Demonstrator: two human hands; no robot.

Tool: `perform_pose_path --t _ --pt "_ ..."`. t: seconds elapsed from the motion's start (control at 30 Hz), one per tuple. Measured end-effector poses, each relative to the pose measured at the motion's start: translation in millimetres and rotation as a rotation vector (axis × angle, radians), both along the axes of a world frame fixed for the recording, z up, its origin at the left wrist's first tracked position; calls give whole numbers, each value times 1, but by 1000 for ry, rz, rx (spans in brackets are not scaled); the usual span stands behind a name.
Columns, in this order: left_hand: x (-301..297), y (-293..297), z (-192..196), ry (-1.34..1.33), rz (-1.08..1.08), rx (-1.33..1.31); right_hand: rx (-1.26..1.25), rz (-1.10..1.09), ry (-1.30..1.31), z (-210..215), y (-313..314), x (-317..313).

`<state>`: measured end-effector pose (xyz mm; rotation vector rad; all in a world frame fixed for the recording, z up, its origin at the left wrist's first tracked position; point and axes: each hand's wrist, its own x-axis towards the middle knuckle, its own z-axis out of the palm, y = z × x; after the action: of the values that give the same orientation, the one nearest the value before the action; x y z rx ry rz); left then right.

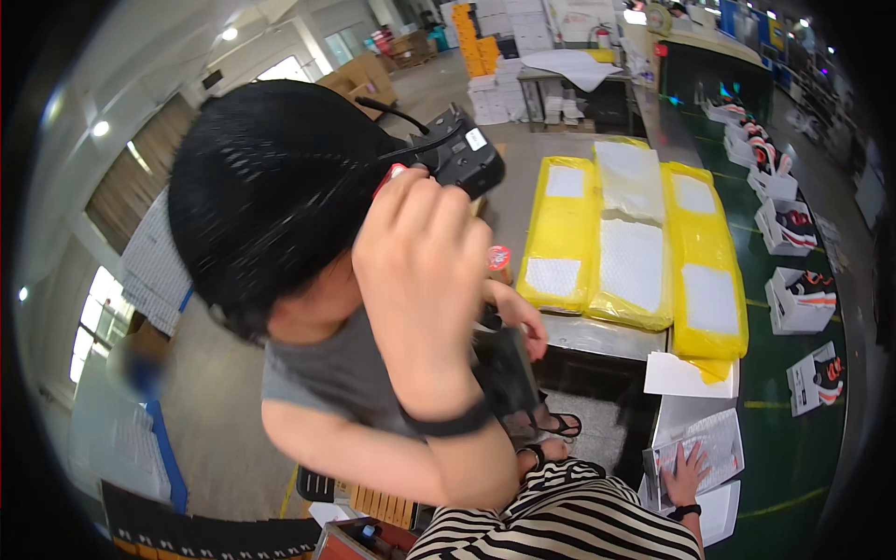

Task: Packing manufactured shoes into boxes and placing them on a conveyor belt.

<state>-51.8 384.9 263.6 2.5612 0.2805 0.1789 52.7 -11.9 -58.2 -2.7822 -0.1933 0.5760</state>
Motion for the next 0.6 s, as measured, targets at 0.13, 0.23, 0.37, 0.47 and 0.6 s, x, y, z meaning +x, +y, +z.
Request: perform_pose_path --t 0.13,0.23,0.37,0.47,0.6 --pt "-6 44 -51 93 -207 -125 367 -191 -26 -7 -1 13" --pt "82 -29 -99 141 -308 -199 576 -332 -96 -36 2 24" --pt "118 -97 -187 193 -372 -283 475 -278 -164 -15 29 25" --pt "113 -113 -232 219 -464 -384 305 -209 -241 -16 14 10" --pt "109 -113 -271 249 -525 -491 352 -41 -197 1 17 9"
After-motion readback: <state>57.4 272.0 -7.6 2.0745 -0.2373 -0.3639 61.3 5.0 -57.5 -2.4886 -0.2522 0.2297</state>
